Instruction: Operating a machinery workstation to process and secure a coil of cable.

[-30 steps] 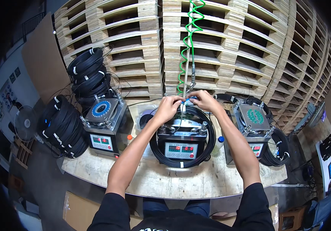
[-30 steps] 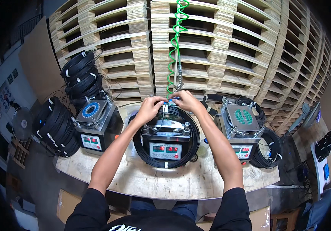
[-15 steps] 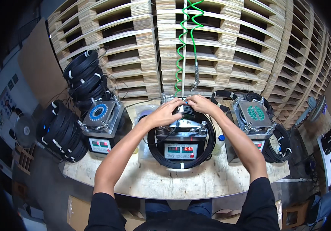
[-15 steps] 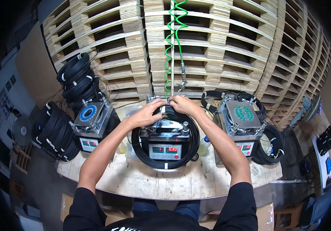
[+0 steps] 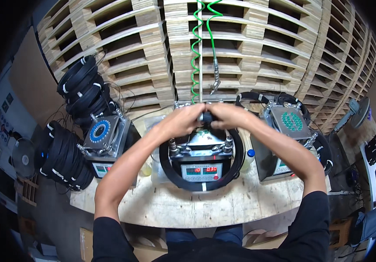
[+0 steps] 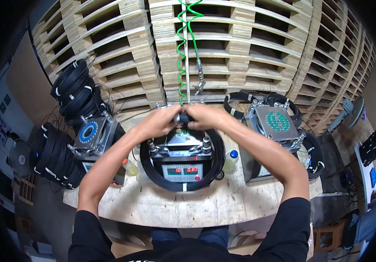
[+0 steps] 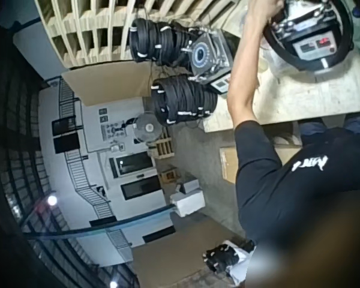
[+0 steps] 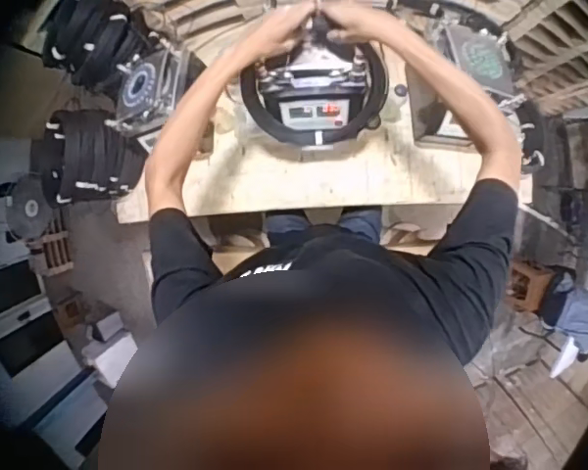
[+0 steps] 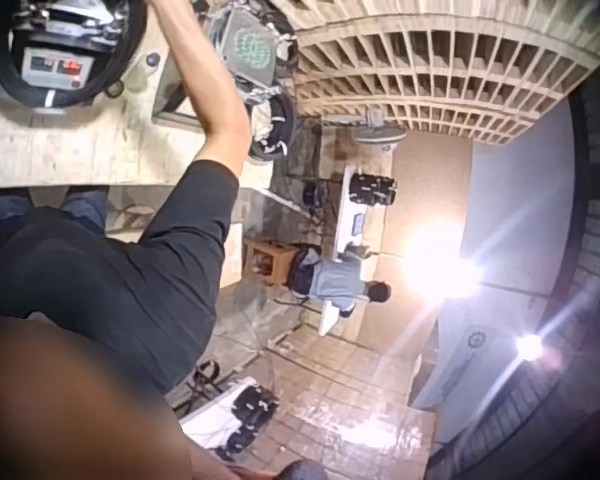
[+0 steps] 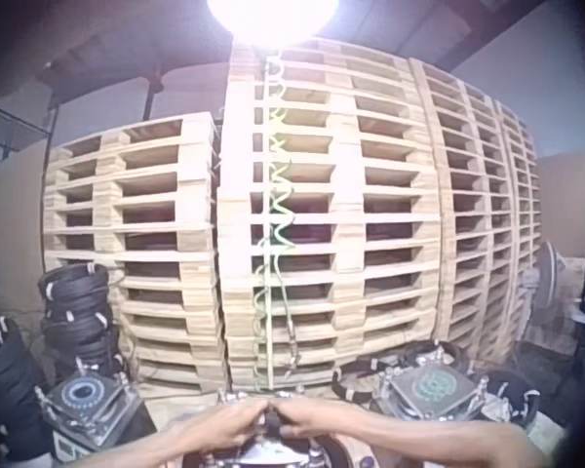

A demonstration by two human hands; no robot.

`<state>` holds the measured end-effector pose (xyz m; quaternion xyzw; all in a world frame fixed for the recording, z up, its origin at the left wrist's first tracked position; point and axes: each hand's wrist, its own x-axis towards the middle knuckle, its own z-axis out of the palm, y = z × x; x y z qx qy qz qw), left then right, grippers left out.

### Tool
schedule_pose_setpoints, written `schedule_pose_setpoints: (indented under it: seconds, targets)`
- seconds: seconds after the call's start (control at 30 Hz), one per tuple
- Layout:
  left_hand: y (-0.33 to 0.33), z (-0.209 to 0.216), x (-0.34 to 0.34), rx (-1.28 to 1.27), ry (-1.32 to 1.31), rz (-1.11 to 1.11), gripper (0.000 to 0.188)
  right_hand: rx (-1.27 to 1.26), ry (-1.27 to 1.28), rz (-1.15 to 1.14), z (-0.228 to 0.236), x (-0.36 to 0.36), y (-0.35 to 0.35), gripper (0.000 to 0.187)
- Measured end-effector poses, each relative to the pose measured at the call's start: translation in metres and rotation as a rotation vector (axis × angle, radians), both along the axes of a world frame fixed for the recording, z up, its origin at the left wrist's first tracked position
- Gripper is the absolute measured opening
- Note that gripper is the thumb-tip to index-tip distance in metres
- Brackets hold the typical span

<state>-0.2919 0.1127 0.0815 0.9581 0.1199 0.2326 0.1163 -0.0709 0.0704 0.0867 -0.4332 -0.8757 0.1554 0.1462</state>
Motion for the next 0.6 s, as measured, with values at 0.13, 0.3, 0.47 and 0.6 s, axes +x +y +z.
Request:
schedule_pose_setpoints:
  seconds: [0.13, 0.3, 0.47, 0.6]
  targets:
    - [0.034, 0.033, 0.003, -0.01, 0.02, 0.02, 0.035, 0.051, -0.005, -0.071, 0.034, 0.002, 0.027, 0.039]
    - [0.042, 0.041, 0.003, 0.054, -0.001, -0.025, 0.035, 0.307, -0.033, -0.006, 0.022, 0.004, 0.044, 0.044]
    - [0.034, 0.039, -0.001, -0.011, -0.023, 0.043, 0.04, 0.036, 0.037, -0.063, 0.04, -0.01, 0.029, 0.052]
    - [0.047, 0.037, 0.008, -0.043, 0.017, 0.073, 0.049, 0.175, -0.004, -0.019, 0.019, 0.002, 0.062, 0.054]
